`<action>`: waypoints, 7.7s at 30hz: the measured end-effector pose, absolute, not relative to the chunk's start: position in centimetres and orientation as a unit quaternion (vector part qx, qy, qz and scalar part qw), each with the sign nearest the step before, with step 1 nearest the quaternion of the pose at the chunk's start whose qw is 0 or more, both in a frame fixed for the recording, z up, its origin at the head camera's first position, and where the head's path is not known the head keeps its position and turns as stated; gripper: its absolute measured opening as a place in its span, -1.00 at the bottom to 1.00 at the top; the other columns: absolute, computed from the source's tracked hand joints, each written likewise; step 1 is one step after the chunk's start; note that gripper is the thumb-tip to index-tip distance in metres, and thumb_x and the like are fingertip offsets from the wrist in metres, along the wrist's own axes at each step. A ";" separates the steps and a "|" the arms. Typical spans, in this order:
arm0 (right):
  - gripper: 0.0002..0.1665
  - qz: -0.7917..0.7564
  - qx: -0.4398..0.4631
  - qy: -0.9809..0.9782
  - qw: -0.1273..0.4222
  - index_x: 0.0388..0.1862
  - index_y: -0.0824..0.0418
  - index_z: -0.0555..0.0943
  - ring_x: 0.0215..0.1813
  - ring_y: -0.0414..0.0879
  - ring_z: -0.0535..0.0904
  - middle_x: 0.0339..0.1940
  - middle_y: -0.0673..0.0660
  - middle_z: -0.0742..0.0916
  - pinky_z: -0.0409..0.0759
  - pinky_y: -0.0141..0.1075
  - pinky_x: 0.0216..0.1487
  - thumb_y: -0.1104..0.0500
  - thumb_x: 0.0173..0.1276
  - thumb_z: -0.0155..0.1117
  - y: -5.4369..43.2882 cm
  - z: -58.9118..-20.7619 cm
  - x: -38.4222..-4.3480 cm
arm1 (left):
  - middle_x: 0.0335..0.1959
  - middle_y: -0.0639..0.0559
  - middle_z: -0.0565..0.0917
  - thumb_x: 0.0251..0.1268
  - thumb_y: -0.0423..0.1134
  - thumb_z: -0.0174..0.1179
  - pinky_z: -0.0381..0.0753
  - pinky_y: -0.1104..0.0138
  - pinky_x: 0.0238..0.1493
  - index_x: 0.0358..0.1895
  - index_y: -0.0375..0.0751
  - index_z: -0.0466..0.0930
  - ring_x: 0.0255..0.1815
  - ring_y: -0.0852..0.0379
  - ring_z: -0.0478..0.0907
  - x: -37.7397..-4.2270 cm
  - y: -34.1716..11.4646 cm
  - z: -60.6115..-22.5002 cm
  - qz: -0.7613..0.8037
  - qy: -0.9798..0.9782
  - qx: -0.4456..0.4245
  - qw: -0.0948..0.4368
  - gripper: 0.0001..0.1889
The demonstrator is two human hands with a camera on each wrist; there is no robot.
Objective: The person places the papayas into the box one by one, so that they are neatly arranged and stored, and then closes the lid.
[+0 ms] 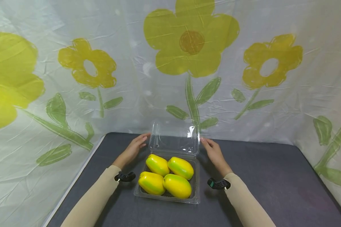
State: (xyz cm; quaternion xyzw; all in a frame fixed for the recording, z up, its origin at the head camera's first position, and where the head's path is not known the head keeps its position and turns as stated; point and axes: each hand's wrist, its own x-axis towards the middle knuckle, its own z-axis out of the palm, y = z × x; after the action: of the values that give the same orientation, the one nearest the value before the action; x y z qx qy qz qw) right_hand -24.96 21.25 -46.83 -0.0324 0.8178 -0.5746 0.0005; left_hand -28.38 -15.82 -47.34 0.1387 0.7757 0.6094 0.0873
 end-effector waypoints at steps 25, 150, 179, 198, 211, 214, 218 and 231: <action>-0.31 -0.602 -0.035 0.796 -0.048 0.36 0.33 0.46 0.31 -0.03 0.49 0.38 0.34 0.54 0.38 0.01 0.37 -0.18 0.60 -0.14 20.7 -43.6 -24.6 | 0.55 -0.19 0.19 0.61 -0.07 -0.18 -0.03 -0.18 0.59 0.47 -0.26 0.25 0.60 -0.21 0.03 -28.5 -16.3 -44.4 0.655 0.733 0.167 0.071 -0.48; -0.12 -0.391 -0.200 0.898 0.015 0.47 -0.13 0.31 0.21 0.02 0.56 0.28 -0.01 0.60 0.59 -0.24 0.11 -0.18 0.21 0.44 22.6 -48.9 -11.5 | 0.43 -0.05 0.38 0.33 -0.11 0.28 0.45 0.24 0.37 0.54 0.20 0.04 0.39 0.00 0.39 -15.0 -19.8 -50.1 0.495 0.823 0.233 0.155 -0.20; 0.05 -0.653 -0.225 0.692 0.208 0.61 0.31 -0.24 -0.23 -0.24 0.71 -0.31 -0.09 0.79 0.73 -0.23 -0.12 0.28 0.41 0.23 21.5 -48.4 -10.5 | -0.41 0.12 0.63 0.43 -0.29 0.16 0.66 0.38 -0.21 0.57 -0.15 -0.18 -0.27 0.21 0.66 -14.2 -19.4 -49.4 0.623 0.697 0.235 0.266 -0.18; 0.14 -0.643 -0.149 0.725 0.197 0.61 0.33 -0.16 -0.38 -0.34 0.59 -0.45 -0.12 0.71 0.60 -0.41 -0.30 0.28 0.28 0.36 20.5 -47.5 -9.7 | -0.46 0.17 0.61 0.36 -0.30 0.22 0.62 0.39 -0.30 0.57 -0.13 -0.11 -0.38 0.22 0.61 -14.0 -19.1 -49.3 0.628 0.705 0.205 0.257 -0.16; 0.12 -0.637 -0.160 0.728 0.196 0.61 0.35 -0.19 -0.40 -0.33 0.58 -0.46 -0.11 0.71 0.61 -0.39 -0.31 0.29 0.32 0.33 20.7 -47.5 -9.7 | -0.43 0.18 0.62 0.38 -0.28 0.22 0.60 0.40 -0.26 0.58 -0.13 -0.15 -0.39 0.27 0.56 -14.1 -19.2 -49.5 0.635 0.697 0.204 0.263 -0.14; 0.12 -0.629 -0.152 0.733 0.209 0.62 0.30 -0.18 -0.37 -0.29 0.61 -0.44 -0.11 0.74 0.63 -0.36 -0.28 0.26 0.33 0.32 20.8 -47.5 -9.8 | -0.40 0.16 0.66 0.39 -0.27 0.21 0.64 0.39 -0.19 0.58 -0.11 -0.15 -0.32 0.26 0.62 -14.1 -19.3 -49.5 0.631 0.699 0.199 0.270 -0.15; 0.11 -0.621 -0.144 0.739 0.219 0.63 0.26 -0.17 -0.34 -0.23 0.65 -0.42 -0.09 0.76 0.66 -0.31 -0.25 0.23 0.34 0.32 20.9 -47.5 -10.0 | -0.40 0.15 0.65 0.38 -0.27 0.23 0.62 0.39 -0.22 0.58 -0.08 -0.14 -0.36 0.26 0.59 -14.1 -19.3 -49.4 0.621 0.711 0.192 0.269 -0.14; 0.23 -0.575 -0.112 0.789 0.185 0.65 0.06 -0.13 -0.49 -0.22 0.57 -0.45 0.05 0.72 0.60 -0.31 -0.42 0.07 0.22 0.47 20.6 -48.1 -11.0 | -0.40 -0.04 0.63 0.28 -0.10 0.33 0.61 0.38 -0.36 0.56 0.10 0.05 -0.49 0.30 0.53 -14.4 -18.5 -49.8 0.527 0.808 0.210 0.160 -0.15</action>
State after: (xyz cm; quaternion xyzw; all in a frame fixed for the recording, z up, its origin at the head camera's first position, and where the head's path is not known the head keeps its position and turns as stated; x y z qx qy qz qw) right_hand -10.96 20.61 -48.13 -0.1124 0.7892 -0.5748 0.1846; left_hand -14.42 -18.48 -49.82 0.2104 0.8078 0.5269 0.1600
